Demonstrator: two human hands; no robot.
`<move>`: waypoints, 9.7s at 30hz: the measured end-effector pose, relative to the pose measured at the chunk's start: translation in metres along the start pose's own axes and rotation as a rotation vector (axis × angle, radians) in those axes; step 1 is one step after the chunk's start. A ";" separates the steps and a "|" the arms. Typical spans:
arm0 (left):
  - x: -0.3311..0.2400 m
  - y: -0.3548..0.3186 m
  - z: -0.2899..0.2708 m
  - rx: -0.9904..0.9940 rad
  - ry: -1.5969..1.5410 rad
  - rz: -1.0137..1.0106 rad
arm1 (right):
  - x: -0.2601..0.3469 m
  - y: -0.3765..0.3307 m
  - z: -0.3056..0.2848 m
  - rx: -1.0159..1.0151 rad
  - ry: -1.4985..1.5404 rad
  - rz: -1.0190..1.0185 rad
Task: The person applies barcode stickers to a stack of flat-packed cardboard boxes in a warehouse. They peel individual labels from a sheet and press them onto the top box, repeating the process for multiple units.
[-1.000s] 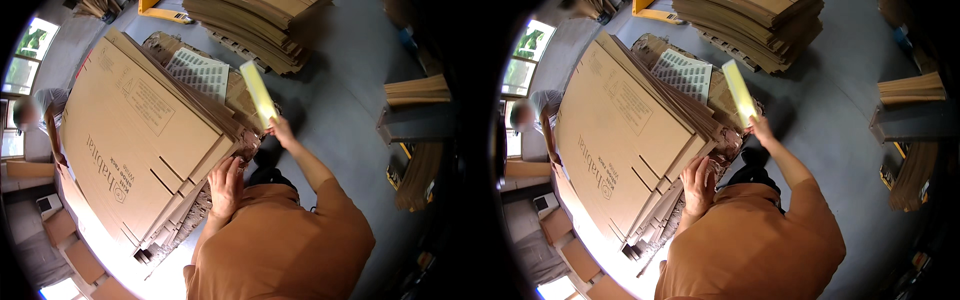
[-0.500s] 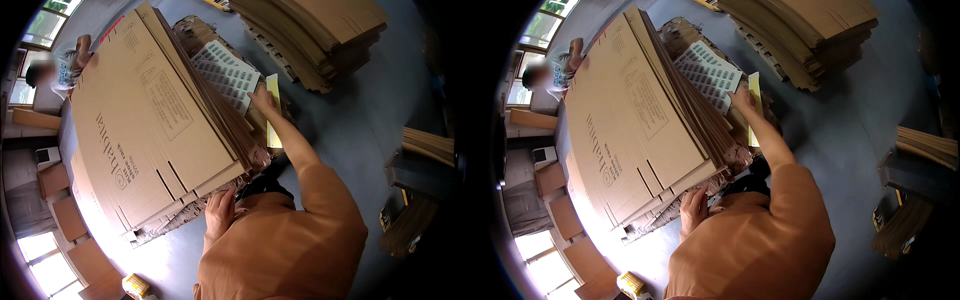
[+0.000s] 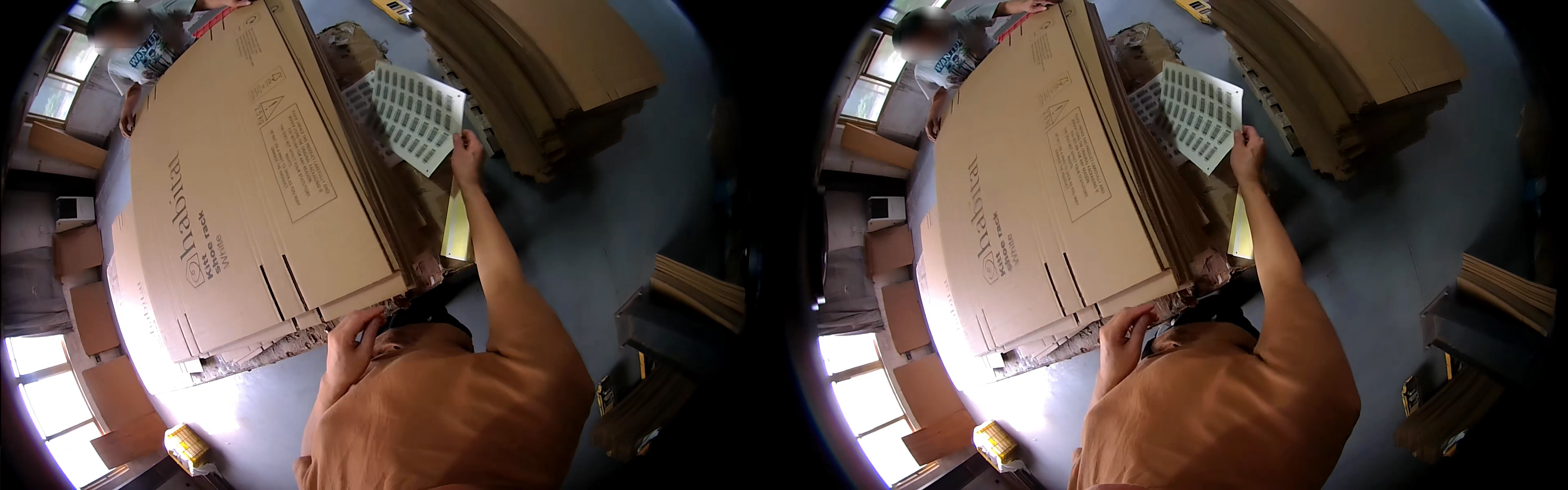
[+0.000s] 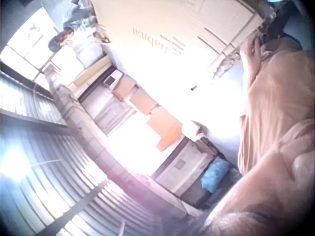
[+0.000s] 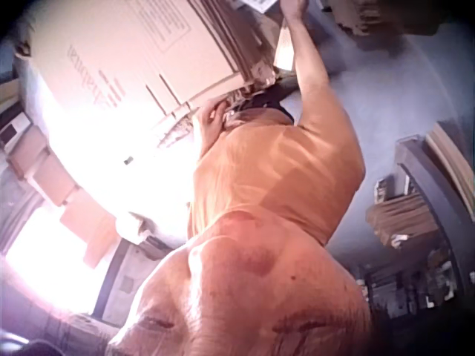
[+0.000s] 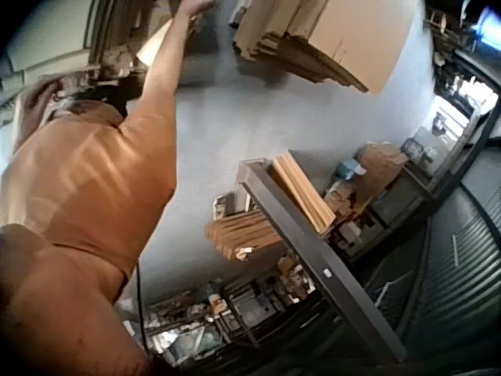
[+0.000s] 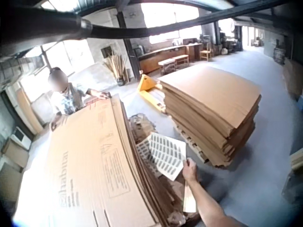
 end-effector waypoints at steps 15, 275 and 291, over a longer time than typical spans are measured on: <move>-0.034 0.123 0.000 0.088 -0.737 0.035 | 0.152 -0.196 -0.086 0.107 0.754 -0.014; 0.088 -0.086 -0.185 -0.138 0.568 0.661 | 0.271 -0.326 0.222 0.750 0.150 0.235; 0.103 -0.063 -0.224 -0.317 0.481 0.672 | 0.305 -0.329 0.203 0.492 -0.745 -0.444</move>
Point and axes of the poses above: each hand's wrist, its own y-axis towards the middle knuckle, its own z-axis out of the palm, x = y × z, the point moved 8 cm from there along y, towards the middle knuckle, and after that the axes turned 5 degrees about x, right-handed, at the moved point
